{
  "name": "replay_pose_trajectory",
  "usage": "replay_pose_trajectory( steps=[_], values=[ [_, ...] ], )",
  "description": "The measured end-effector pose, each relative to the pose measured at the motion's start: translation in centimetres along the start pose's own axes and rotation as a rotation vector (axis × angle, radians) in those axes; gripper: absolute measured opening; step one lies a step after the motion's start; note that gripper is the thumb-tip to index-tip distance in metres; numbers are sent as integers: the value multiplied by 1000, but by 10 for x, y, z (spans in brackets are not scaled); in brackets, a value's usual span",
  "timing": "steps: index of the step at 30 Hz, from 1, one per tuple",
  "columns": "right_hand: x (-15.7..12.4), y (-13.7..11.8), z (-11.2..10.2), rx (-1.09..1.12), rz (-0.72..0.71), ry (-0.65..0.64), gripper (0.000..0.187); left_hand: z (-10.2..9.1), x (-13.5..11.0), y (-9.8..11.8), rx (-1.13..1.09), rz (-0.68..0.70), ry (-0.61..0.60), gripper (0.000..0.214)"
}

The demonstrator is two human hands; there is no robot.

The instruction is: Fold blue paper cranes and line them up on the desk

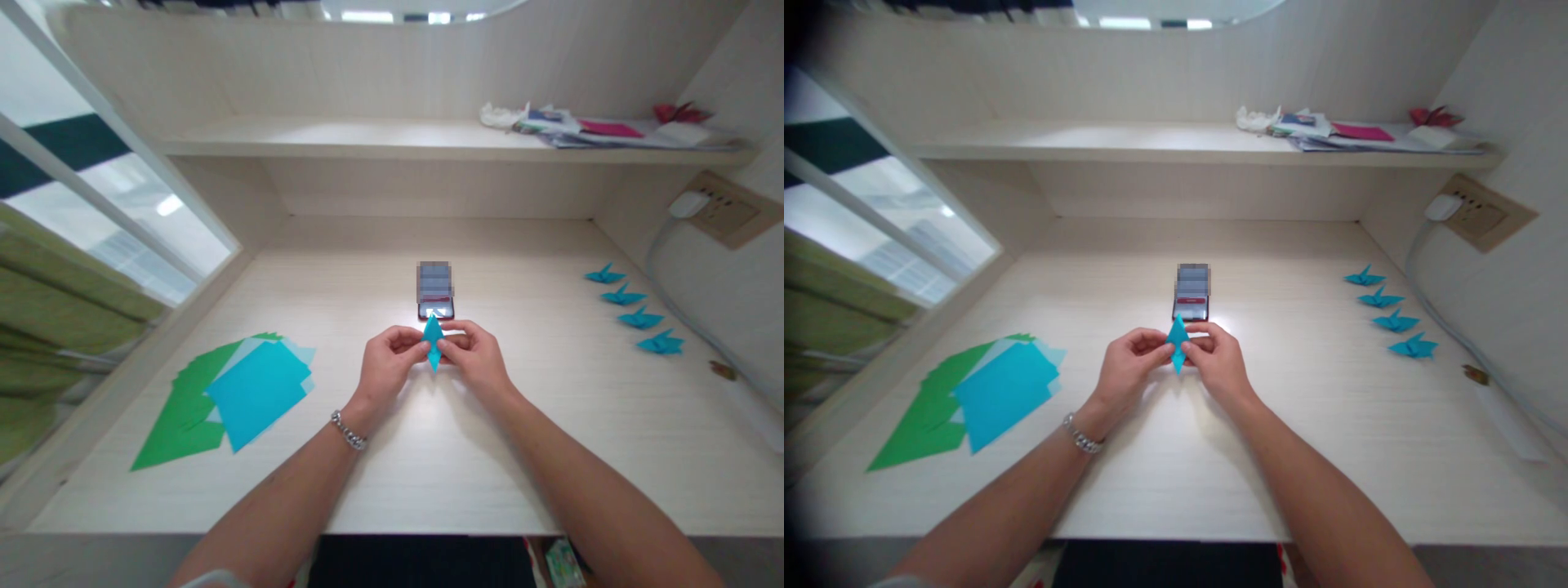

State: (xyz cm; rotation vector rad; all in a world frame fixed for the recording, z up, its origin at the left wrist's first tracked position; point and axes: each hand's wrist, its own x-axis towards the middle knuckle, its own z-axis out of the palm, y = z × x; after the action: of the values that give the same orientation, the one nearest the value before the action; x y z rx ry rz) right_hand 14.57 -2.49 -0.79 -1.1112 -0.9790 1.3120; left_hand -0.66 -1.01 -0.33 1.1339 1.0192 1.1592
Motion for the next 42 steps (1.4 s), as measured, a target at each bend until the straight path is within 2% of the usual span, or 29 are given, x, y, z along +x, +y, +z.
replay_pose_trajectory(
  steps=[6,9,12,16,19,25,33,37,42],
  values=[
    [2,-1,-4,-28,2,-27,29,-6,2,1,78,8,-60,16],
    [2,-6,-7,18,70,-80,30,-7,2,1,135,29,-61,13],
    [2,-7,-8,50,137,-56,30,-5,1,1,186,70,-51,11],
    [3,-3,-8,-24,91,-31,24,-2,-1,3,197,93,-59,7],
    [3,-1,-8,-31,70,-46,25,-2,-2,4,116,66,-63,7],
    [3,1,-7,-43,54,-35,29,-4,-1,-1,72,5,-62,20],
    [1,-2,-2,45,138,33,40,-2,0,-5,63,31,-40,32],
    [0,1,1,49,114,60,42,0,-1,-6,53,40,-7,36],
    [0,2,0,-64,56,27,43,2,-3,-6,30,24,-13,42]
  ],
)
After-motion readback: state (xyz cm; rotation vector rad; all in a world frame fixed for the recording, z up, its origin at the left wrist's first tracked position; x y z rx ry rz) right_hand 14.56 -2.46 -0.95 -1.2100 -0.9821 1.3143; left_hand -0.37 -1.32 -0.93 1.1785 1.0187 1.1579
